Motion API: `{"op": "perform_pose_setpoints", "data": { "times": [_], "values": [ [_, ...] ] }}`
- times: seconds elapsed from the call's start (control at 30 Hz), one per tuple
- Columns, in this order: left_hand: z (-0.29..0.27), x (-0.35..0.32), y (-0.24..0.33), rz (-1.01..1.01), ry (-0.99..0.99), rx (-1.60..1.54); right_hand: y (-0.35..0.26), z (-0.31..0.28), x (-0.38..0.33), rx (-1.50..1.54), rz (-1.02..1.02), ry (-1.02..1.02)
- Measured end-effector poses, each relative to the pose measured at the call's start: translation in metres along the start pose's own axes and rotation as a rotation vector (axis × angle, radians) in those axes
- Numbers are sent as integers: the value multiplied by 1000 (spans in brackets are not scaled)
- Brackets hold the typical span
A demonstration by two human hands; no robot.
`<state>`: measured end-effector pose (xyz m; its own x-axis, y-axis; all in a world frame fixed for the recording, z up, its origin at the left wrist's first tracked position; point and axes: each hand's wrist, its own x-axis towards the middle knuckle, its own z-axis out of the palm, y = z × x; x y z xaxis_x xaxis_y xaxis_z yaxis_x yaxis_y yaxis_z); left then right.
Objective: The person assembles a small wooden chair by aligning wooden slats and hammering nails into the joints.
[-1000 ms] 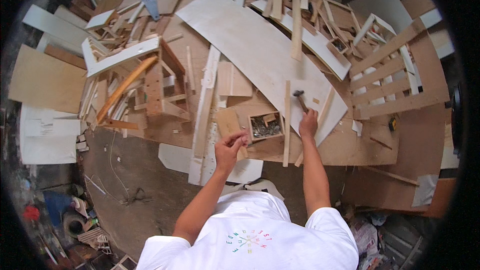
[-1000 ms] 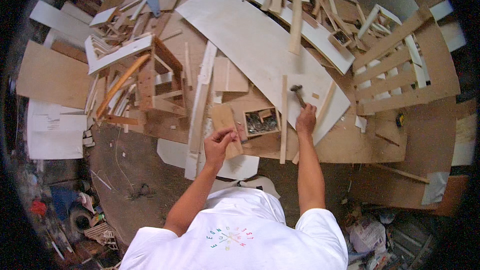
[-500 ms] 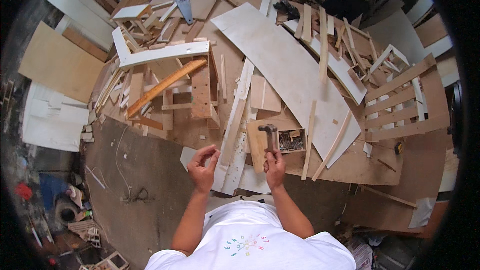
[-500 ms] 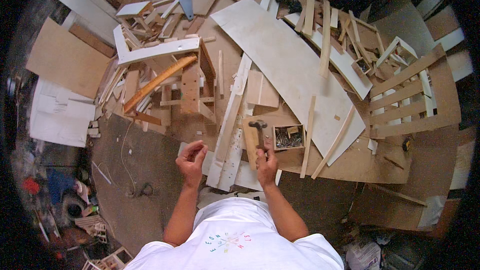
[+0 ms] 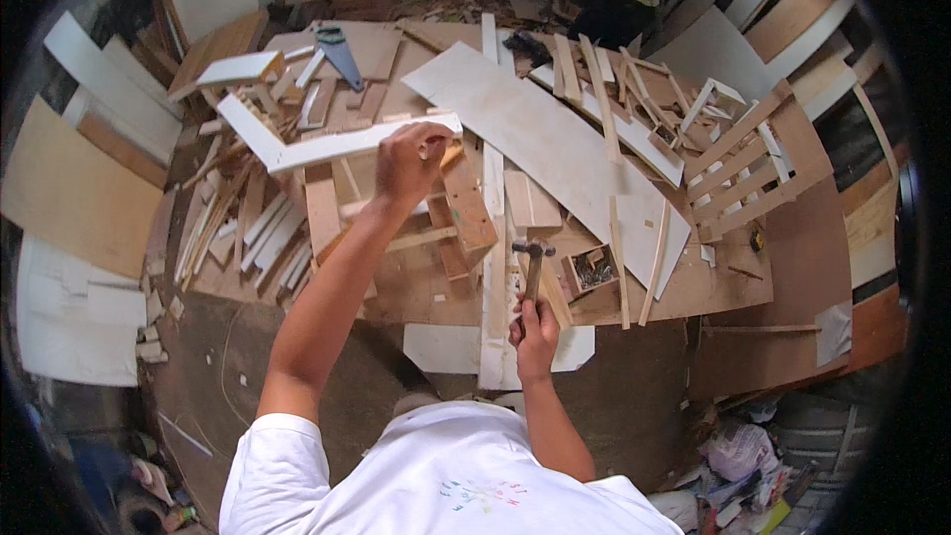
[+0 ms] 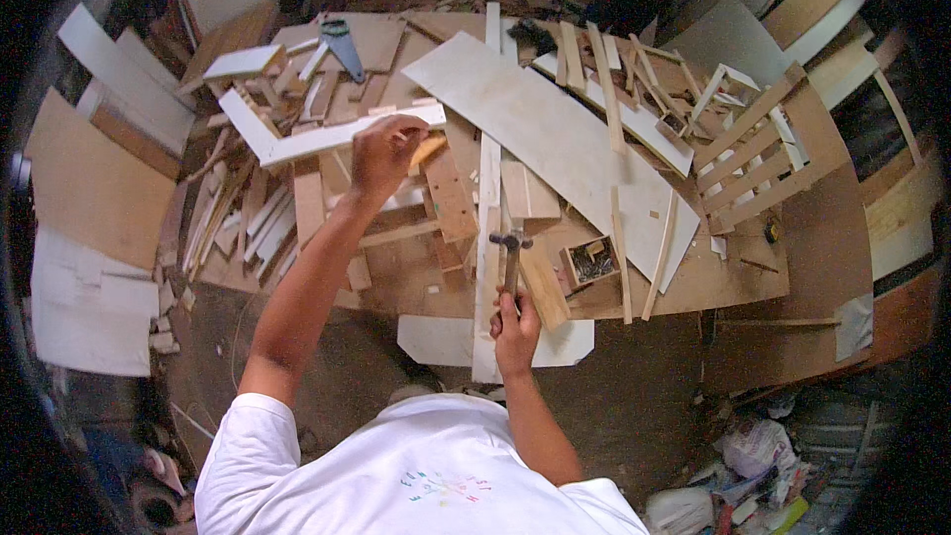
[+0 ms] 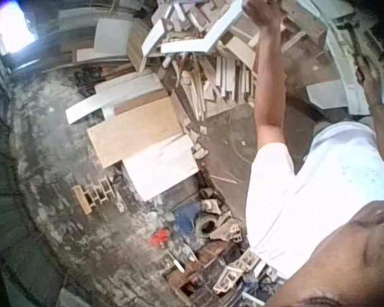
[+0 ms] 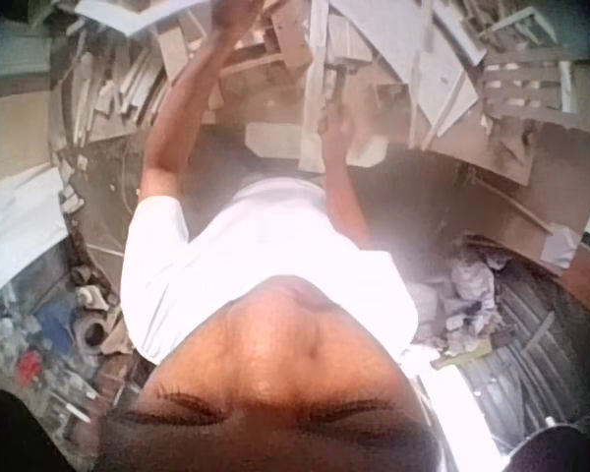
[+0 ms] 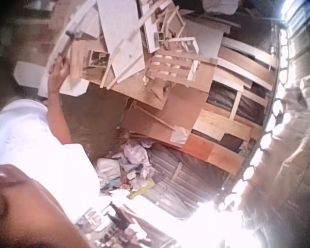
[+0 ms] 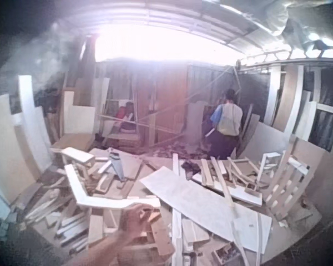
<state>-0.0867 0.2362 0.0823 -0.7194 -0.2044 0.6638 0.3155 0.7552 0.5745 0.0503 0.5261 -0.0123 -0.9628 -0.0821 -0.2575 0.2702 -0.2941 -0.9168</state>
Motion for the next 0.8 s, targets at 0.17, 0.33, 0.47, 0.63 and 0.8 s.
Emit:
{"op": "perform_pose_setpoints", "data": {
  "times": [0.17, 0.33, 0.47, 0.63, 0.8],
  "values": [
    [31, 17, -50, -23, -153, -52, 5, 5, -6, 9, -32, 40],
    [41, 10, -57, -39, -125, -109, -7, 14, 17, 55, -42, 69],
    [33, 0, -42, -26, -181, -46, -14, 23, 42, 100, -45, 62],
    [33, -10, -40, 1, -146, -43, -14, 27, 61, 118, -27, 43],
    [29, -5, -32, -32, -185, -58, -13, 21, 69, 86, 11, 5]
  ]
}}
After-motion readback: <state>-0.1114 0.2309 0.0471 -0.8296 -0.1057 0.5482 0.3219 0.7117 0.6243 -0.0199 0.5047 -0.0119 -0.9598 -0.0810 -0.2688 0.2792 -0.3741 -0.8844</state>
